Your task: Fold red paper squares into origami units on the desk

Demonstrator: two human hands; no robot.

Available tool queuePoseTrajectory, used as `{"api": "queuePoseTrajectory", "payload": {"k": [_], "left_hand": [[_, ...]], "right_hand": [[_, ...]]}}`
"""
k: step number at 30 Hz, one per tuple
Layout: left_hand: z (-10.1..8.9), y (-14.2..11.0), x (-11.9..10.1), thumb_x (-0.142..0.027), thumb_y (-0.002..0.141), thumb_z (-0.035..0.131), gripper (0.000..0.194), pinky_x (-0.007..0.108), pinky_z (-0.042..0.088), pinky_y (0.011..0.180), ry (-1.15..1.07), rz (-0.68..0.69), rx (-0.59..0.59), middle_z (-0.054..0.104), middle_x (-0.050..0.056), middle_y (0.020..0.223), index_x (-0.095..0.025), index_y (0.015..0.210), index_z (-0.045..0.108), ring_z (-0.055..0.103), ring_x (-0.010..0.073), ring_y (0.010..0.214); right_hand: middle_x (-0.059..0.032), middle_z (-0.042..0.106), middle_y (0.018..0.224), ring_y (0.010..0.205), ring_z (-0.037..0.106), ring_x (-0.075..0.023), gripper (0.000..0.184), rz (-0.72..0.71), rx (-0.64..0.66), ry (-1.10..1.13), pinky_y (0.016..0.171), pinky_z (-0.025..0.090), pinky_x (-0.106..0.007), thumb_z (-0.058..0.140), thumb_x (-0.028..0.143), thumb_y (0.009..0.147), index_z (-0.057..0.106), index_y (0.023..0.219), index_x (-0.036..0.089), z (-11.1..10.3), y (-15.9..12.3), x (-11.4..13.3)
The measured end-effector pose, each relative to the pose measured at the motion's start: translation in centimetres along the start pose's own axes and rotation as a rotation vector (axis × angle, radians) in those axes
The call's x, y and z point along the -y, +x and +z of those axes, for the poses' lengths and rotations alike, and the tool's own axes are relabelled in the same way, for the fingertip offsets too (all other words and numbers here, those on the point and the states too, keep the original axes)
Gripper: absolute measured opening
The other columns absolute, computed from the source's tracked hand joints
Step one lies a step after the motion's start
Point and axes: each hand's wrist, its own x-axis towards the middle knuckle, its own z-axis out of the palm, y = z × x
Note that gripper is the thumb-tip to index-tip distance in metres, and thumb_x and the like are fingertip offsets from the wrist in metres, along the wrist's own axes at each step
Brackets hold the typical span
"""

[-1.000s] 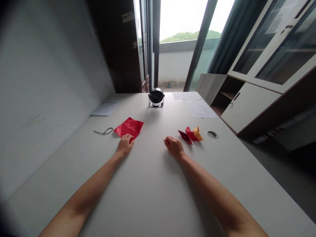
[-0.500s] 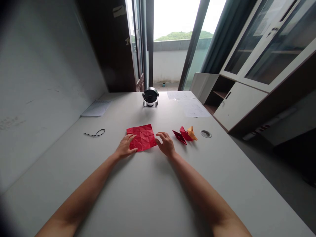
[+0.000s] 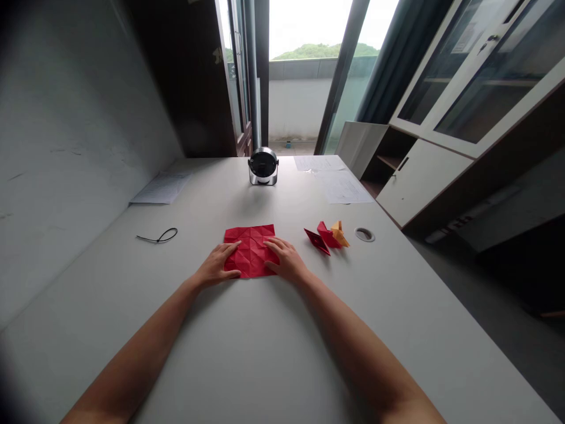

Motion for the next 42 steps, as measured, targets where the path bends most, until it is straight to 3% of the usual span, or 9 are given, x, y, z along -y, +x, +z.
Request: {"api": "queuePoseTrajectory", "payload": {"k": [8,16,21,24,28,34,39,42], "left_hand": [[1.1,-0.1,1.5,-0.049,0.080,0.069,0.078,0.051,0.029,0.113,0.130,-0.247,-0.211,0.049,0.015,0.142,-0.020,0.148,0.042,0.041,0.0350,0.131],[0.6,0.1,0.4,-0.027,0.082,0.067,0.057,0.045,0.043,0.098,-0.059,-0.191,-0.255,0.063,0.008,0.113,-0.027,0.138,0.054,0.056,0.0282,0.104],[0.9,0.2,-0.1,-0.019,0.081,0.065,0.057,0.041,0.048,0.096,-0.217,-0.179,-0.262,0.060,0.007,0.115,-0.029,0.137,0.055,0.060,0.0235,0.100],[1.1,0.1,-0.2,-0.019,0.083,0.062,0.057,0.038,0.049,0.094,-0.237,-0.186,-0.275,0.056,0.008,0.121,-0.029,0.138,0.052,0.061,0.0215,0.101],[1.1,0.1,0.3,-0.026,0.086,0.061,0.049,0.047,0.043,0.101,-0.022,-0.277,-0.352,0.059,0.011,0.119,-0.024,0.135,0.057,0.056,0.0284,0.108],[1.1,0.0,0.9,-0.026,0.088,0.059,0.033,0.046,0.042,0.098,0.081,-0.243,-0.302,0.063,0.010,0.115,-0.026,0.119,0.068,0.055,0.0293,0.106],[0.9,0.1,0.6,-0.021,0.086,0.058,0.031,0.046,0.044,0.099,0.004,-0.221,-0.298,0.067,0.008,0.110,-0.026,0.114,0.071,0.058,0.0274,0.104],[0.9,0.2,0.4,-0.022,0.086,0.059,0.031,0.041,0.049,0.096,-0.208,-0.242,-0.362,0.066,0.007,0.112,-0.026,0.115,0.070,0.062,0.0238,0.102]], "right_hand": [[-0.0090,0.060,0.133,0.122,0.053,-0.0304,0.054,0.036,0.030,-0.043,0.103,0.043,-0.049,0.069,0.039,0.085,0.055,0.136,0.029,0.0,-0.3,0.7],[-0.0091,0.061,0.129,0.119,0.053,-0.0299,0.052,0.052,0.019,-0.060,0.101,0.043,-0.047,0.069,0.039,0.086,0.056,0.135,0.029,0.0,-0.4,0.7],[-0.0088,0.061,0.129,0.118,0.053,-0.0293,0.051,0.052,0.019,-0.056,0.101,0.042,-0.046,0.070,0.038,0.085,0.057,0.134,0.029,-0.2,-0.4,0.9],[-0.0090,0.061,0.129,0.119,0.053,-0.0293,0.052,0.050,0.025,-0.056,0.101,0.042,-0.046,0.071,0.037,0.084,0.057,0.134,0.029,-0.4,-0.4,1.1],[-0.0094,0.063,0.127,0.117,0.055,-0.0288,0.049,0.043,0.024,-0.048,0.100,0.043,-0.046,0.070,0.037,0.085,0.059,0.132,0.029,-0.5,-0.3,1.1],[-0.0080,0.064,0.125,0.114,0.056,-0.0269,0.037,0.065,-0.057,-0.042,0.100,0.045,-0.044,0.065,0.030,0.089,0.063,0.125,0.027,-0.3,-0.3,0.7],[-0.0102,0.062,0.125,0.114,0.057,-0.0285,0.036,0.205,-0.159,-0.090,0.099,0.046,-0.047,0.062,0.029,0.089,0.062,0.125,0.026,-0.2,-0.3,0.6],[-0.0100,0.061,0.125,0.114,0.059,-0.0276,0.037,0.230,-0.173,-0.044,0.098,0.048,-0.044,0.060,0.029,0.089,0.061,0.125,0.026,-0.4,-0.3,0.8]]}}
